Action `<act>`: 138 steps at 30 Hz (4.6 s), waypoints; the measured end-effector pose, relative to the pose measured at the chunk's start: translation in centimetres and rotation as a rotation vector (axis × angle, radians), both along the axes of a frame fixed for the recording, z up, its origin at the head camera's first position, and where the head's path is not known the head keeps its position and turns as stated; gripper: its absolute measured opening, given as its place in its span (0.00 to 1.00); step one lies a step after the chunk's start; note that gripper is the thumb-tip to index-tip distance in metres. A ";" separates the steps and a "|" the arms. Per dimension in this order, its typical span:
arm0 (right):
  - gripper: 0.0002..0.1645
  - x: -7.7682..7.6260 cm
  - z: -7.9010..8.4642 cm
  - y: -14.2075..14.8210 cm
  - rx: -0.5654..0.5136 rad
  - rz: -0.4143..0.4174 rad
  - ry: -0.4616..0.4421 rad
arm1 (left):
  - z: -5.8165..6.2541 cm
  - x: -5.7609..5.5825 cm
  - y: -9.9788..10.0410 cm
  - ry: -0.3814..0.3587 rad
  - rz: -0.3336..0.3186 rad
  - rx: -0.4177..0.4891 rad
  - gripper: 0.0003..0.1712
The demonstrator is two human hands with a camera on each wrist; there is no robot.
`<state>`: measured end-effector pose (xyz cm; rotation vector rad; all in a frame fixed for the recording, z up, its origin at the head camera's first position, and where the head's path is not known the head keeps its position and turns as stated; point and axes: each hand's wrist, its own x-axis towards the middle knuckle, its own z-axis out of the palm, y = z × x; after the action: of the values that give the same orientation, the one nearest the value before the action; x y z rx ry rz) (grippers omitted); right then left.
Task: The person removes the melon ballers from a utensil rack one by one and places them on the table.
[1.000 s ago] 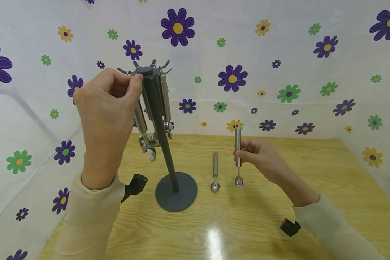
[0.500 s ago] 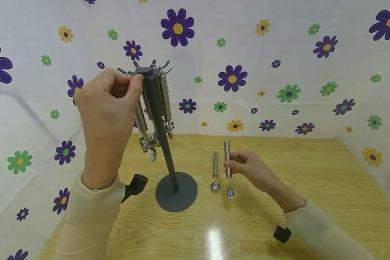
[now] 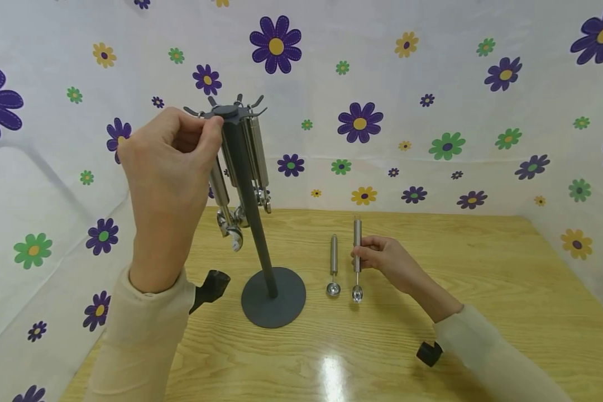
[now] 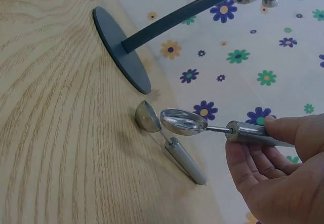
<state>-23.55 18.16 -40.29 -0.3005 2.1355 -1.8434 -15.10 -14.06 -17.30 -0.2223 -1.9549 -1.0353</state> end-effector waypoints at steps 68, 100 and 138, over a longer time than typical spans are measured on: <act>0.13 -3.3 -4.9 -1.8 0.263 -0.158 0.058 | -0.3 -0.1 -0.1 -0.034 0.015 0.008 0.16; 0.14 -2.9 -5.3 -3.1 0.363 -0.285 0.109 | -0.4 -0.1 0.0 -0.009 0.006 0.014 0.15; 0.17 -2.5 12.7 -10.0 -0.127 0.113 0.341 | -0.3 -0.2 -0.1 -0.013 0.025 0.026 0.15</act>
<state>-26.00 8.11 -27.60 -0.7996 2.1581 -1.9812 -15.25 -14.14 -17.64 -0.1764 -1.9503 -1.0480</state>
